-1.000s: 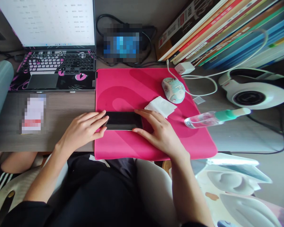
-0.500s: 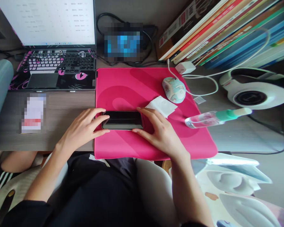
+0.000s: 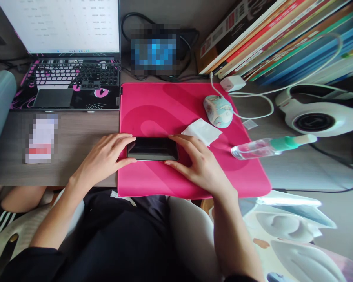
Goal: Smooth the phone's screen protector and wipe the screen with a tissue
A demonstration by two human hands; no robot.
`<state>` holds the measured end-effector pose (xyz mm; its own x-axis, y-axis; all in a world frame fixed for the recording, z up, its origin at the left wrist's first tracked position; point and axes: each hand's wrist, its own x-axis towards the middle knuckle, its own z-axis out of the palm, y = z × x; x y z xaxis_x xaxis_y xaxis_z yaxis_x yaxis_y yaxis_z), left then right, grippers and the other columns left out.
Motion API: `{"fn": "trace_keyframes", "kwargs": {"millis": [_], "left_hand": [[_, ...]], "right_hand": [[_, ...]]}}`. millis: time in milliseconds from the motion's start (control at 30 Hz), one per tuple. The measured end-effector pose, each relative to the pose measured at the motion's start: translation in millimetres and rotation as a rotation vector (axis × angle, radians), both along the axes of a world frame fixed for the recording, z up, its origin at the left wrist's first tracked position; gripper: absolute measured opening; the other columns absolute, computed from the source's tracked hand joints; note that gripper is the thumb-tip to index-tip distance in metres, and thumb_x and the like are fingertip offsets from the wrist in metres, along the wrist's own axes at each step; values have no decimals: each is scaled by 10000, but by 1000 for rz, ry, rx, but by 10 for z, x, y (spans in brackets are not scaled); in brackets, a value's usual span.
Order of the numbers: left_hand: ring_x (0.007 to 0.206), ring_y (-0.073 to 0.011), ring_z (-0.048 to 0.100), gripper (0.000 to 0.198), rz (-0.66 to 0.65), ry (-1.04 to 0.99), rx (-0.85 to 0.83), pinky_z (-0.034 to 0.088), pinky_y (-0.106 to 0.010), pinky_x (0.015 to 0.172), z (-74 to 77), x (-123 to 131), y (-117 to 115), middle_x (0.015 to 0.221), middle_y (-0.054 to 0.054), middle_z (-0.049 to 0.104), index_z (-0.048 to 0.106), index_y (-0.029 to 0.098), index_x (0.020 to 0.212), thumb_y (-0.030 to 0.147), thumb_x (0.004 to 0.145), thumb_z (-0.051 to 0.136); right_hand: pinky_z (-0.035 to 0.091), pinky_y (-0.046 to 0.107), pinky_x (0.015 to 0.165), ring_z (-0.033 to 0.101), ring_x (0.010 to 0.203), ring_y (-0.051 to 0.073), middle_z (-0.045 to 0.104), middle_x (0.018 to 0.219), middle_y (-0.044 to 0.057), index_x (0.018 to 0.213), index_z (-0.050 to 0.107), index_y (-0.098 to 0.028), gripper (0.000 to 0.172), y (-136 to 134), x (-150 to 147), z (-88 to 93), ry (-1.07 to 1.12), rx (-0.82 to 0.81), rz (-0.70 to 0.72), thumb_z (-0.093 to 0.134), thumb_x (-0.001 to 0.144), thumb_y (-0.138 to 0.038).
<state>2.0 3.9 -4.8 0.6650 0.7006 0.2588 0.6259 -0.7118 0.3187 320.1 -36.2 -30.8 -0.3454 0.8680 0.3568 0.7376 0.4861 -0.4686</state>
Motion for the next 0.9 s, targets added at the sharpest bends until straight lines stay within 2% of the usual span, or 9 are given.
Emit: {"fn": "trace_keyframes", "kwargs": {"millis": [300, 900], "left_hand": [[1342, -293, 661, 503, 0, -15, -6, 513, -479, 1149, -3, 14, 2, 1474, -121, 673, 544, 224, 1467, 357, 1024, 742], [1342, -294, 661, 509, 8, 10, -1, 507, -464, 1138, -4, 6, 13, 1496, -118, 660, 549, 225, 1469, 395, 1028, 738]], "right_hand": [[574, 562, 1084, 668, 1307, 367, 679, 1434, 145, 1590, 499, -313, 625, -1, 7, -5, -5, -10, 9, 663, 1031, -541], [563, 543, 1095, 668, 1310, 353, 687, 1431, 149, 1560, 531, -283, 598, 0, -1, 0, -9, -2, 17, 683, 1027, -508]]}}
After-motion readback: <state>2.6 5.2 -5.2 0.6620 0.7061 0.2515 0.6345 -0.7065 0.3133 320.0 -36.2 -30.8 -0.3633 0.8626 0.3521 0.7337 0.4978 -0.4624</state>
